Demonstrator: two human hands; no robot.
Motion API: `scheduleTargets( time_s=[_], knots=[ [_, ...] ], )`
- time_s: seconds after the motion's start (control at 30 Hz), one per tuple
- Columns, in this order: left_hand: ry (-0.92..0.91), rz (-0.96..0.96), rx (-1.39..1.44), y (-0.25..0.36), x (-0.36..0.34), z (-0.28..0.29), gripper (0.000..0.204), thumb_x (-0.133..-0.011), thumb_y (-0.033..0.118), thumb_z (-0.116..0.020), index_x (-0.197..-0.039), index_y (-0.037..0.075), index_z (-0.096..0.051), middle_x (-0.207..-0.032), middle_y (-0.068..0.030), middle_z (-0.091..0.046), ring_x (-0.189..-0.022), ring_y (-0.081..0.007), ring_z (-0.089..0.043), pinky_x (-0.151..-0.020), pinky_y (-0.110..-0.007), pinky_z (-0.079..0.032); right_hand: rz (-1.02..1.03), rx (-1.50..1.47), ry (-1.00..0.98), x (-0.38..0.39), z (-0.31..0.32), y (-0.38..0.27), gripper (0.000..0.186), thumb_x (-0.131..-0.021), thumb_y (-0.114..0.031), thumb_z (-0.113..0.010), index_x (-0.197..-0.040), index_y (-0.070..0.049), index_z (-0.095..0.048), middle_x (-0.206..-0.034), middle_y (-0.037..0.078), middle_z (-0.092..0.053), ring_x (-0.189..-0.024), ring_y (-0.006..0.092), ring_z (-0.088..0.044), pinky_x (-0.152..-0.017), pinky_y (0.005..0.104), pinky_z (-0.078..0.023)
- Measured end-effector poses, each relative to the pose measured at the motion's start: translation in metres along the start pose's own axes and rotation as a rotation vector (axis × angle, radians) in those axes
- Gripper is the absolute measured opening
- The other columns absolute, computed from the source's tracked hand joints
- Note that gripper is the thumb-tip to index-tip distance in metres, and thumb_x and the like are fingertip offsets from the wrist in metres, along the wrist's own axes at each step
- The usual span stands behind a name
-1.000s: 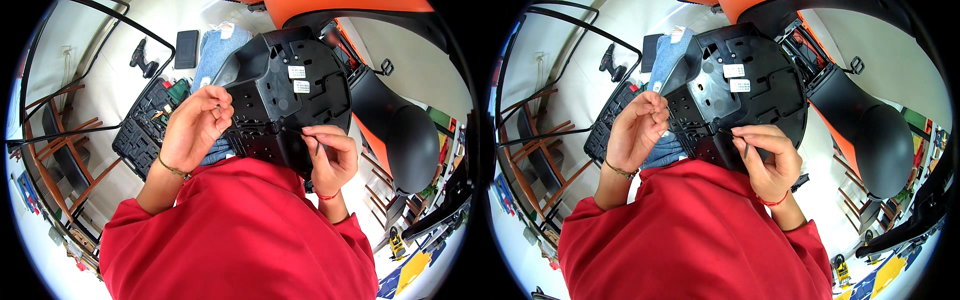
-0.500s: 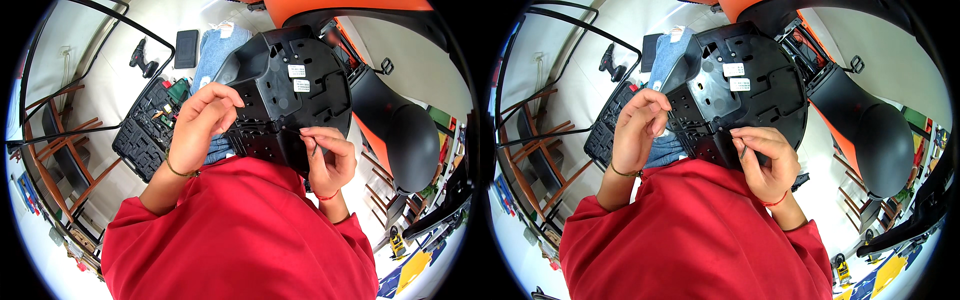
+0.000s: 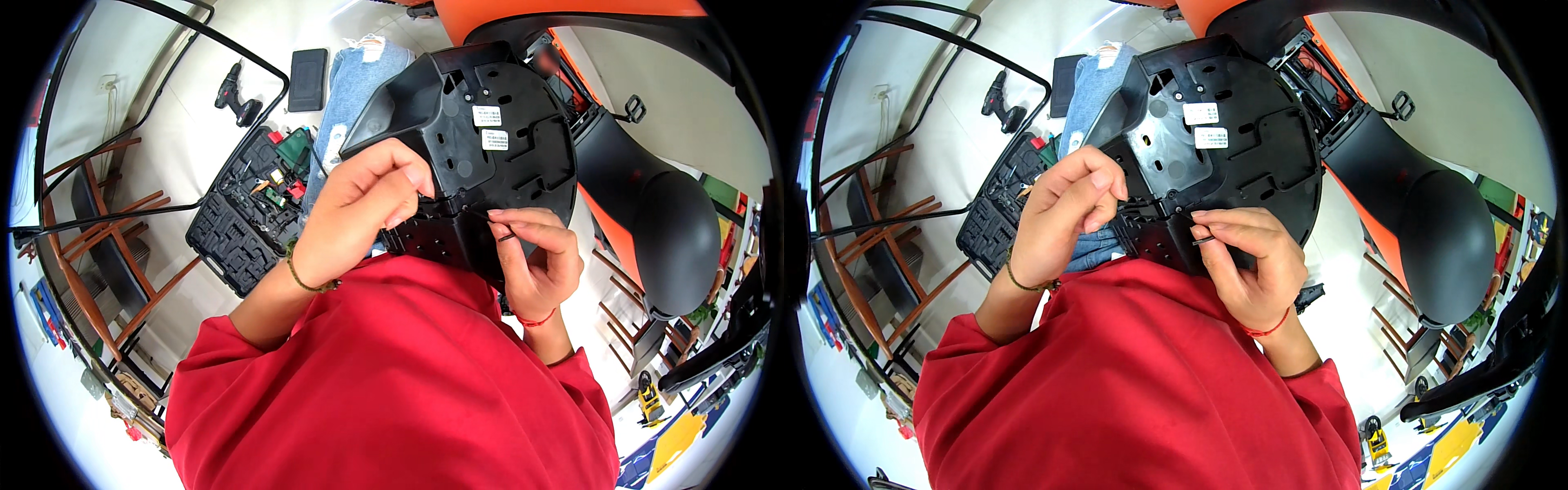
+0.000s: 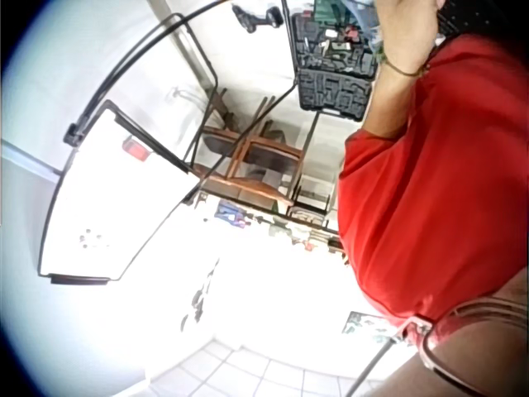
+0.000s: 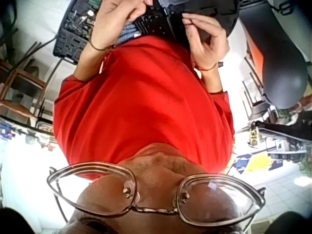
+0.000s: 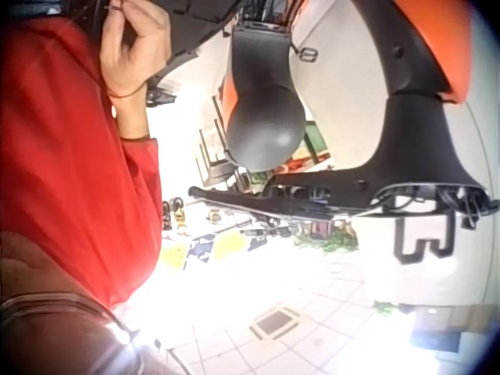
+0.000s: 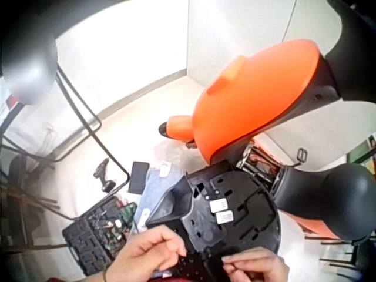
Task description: The person disassembles a scooter housing by selecting an Allen wrench from a set and using it to remove a pin from the plastic casing by hand.
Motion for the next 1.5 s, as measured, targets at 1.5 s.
scheduleTargets(
  time_s=[1.5],
  knots=[
    [0.002, -1.022, -1.328, 0.036, 0.015, -0.081, 0.024, -0.069, 0.022, -0.074, -0.064, 0.014, -0.052, -0.061, 0.0032, -0.048, -0.055, -0.0121, -0.046, -0.045, -0.024, -0.034, -0.056, 0.101, -0.051, -0.004, -0.011, 0.002, 0.022, -0.072, 0.006, -0.07, -0.092, 0.001, -0.061, -0.092, 0.015, -0.069, -0.078, 0.0262, -0.067, -0.069, 0.0308, -0.052]
  ],
)
Point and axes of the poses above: each hand's wrist, its own x-axis away from the middle knuckle, its own z-axis out of the back of the hand, y = z × x, the point moved 7 cm from there along -x, towards the middle knuckle
